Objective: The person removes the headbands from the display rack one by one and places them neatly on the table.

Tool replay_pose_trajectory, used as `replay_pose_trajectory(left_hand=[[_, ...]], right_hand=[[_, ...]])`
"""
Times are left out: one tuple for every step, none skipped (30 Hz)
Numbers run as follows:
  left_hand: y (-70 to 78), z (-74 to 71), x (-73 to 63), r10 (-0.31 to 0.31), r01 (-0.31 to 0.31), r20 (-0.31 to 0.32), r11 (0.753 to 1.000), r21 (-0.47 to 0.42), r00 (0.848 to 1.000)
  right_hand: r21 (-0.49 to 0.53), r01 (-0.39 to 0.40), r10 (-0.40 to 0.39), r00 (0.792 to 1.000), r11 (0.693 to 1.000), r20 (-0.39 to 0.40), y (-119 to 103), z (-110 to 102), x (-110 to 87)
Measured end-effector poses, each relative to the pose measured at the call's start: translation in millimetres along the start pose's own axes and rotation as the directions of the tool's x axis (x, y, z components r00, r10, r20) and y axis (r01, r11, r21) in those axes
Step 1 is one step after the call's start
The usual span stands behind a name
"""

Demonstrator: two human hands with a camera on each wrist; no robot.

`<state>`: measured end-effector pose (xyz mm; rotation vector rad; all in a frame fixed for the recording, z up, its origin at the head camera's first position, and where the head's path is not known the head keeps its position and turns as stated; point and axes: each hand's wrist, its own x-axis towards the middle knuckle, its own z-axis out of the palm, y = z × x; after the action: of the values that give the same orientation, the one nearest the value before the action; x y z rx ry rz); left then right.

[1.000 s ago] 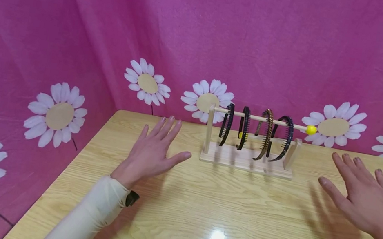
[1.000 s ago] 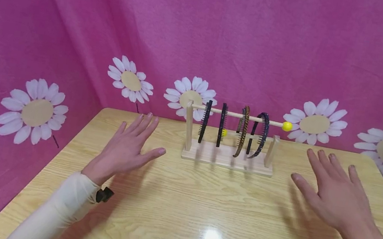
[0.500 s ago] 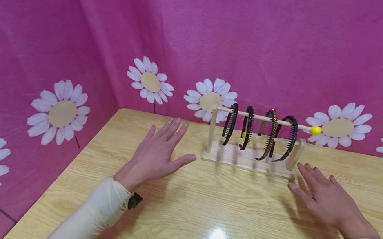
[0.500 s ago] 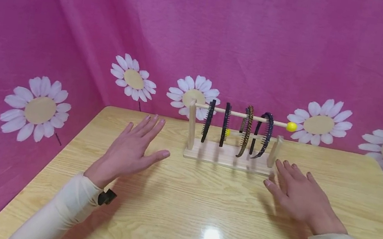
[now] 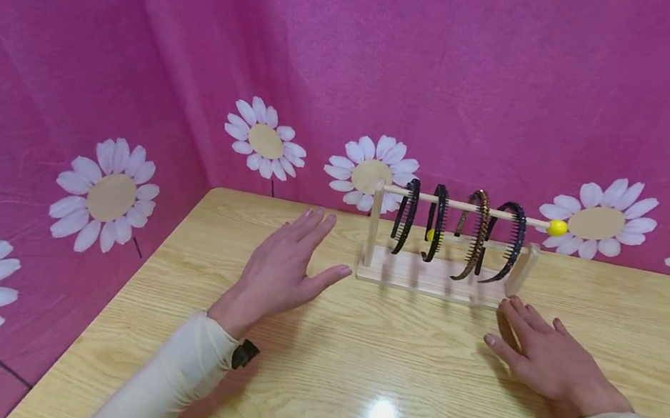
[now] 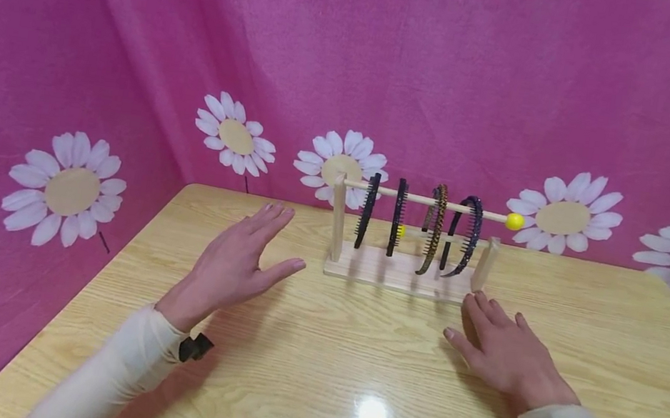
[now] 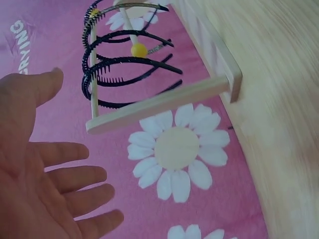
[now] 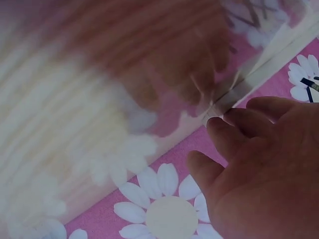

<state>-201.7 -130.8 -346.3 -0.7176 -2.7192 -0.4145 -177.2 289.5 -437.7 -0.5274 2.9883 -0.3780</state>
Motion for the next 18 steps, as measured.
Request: replay_pose_trajectory(left_hand=[[1.3, 0.8, 1.4, 0.002, -0.003, -0.025, 1.0, -0.028, 1.0], [2.6, 1.7, 3.0, 0.004, -0.007, -0.052, 0.999, -0.054, 0.999], [4.0, 2.6, 4.8, 0.006, -0.012, -0.076, 0.997, -0.078, 0.997], [5.7, 3.7, 6.6, 0.008, -0.019, -0.101, 0.995, -0.101, 0.995], [7.4, 4.6, 8.3, 0.011, -0.026, -0.124, 0.992, -0.122, 0.992], [9.2, 5.5, 10.3, 0.014, -0.035, -0.147, 0.99, -0.14, 0.989], [11.0, 6.4, 12.4, 0.02, -0.048, -0.172, 0.987, -0.156, 0.985], [12.8, 7.3, 14.5, 0.025, -0.058, -0.192, 0.984, -0.17, 0.981], [14.6, 8.1, 16.8, 0.029, -0.069, -0.208, 0.98, -0.188, 0.978], [16.6, 9.0, 18.9, 0.029, -0.075, -0.222, 0.976, -0.203, 0.975], [18.6, 9.9, 21.1, 0.027, -0.079, -0.232, 0.972, -0.22, 0.972], [20.9, 10.5, 23.3, 0.025, -0.085, -0.242, 0.967, -0.239, 0.97], [23.1, 11.2, 25.6, 0.021, -0.088, -0.251, 0.962, -0.259, 0.968], [25.3, 12.2, 28.0, 0.016, -0.09, -0.257, 0.957, -0.276, 0.966], [27.6, 13.0, 30.3, 0.013, -0.093, -0.263, 0.95, -0.296, 0.965], [29.9, 14.0, 32.6, 0.007, -0.093, -0.266, 0.945, -0.313, 0.964], [32.0, 15.2, 35.0, 0.002, -0.095, -0.268, 0.939, -0.332, 0.963], [34.0, 16.6, 37.3, -0.001, -0.096, -0.269, 0.933, -0.347, 0.963]], right_hand=[[-0.001, -0.001, 0.001, 1.0, 1.0, -0.003, 0, 1, 0.0], [-0.004, -0.003, 0.003, 1.0, 1.0, -0.004, 0, 1, 0.2], [-0.006, 0.001, -0.001, 1.0, 1.0, -0.007, -1, 2, 0.5], [-0.011, 0.004, -0.004, 1.0, 1.0, -0.009, -1, 3, 0.3], [-0.015, 0.008, -0.008, 1.0, 1.0, -0.011, -1, 4, 0.2], [-0.019, 0.011, -0.011, 1.0, 1.0, -0.013, -1, 5, 0.1], [-0.025, 0.015, -0.015, 1.0, 1.0, -0.014, -1, 5, 0.0], [-0.029, 0.018, -0.019, 1.0, 0.999, -0.015, -1, 6, 0.0], [-0.034, 0.022, -0.023, 1.0, 0.999, -0.017, -2, 6, 0.0], [-0.037, 0.021, -0.021, 1.0, 0.999, -0.016, -2, 6, -0.1], [-0.039, 0.02, -0.021, 1.0, 0.999, -0.016, -2, 5, -0.1], [-0.039, 0.017, -0.017, 1.0, 0.999, -0.013, -2, 5, -0.1], [-0.038, 0.013, -0.014, 1.0, 0.999, -0.009, -3, 4, -0.1], [-0.035, 0.009, -0.009, 1.0, 0.999, -0.006, -3, 4, -0.1], [-0.031, 0.006, -0.006, 1.0, 0.999, -0.002, -3, 3, -0.1], [-0.028, 0.001, -0.001, 1.0, 1.0, 0.003, -3, 3, -0.2], [-0.026, -0.004, 0.004, 1.0, 1.0, 0.006, -3, 3, -0.2], [-0.022, -0.01, 0.01, 1.0, 1.0, 0.008, -3, 3, -0.2]])
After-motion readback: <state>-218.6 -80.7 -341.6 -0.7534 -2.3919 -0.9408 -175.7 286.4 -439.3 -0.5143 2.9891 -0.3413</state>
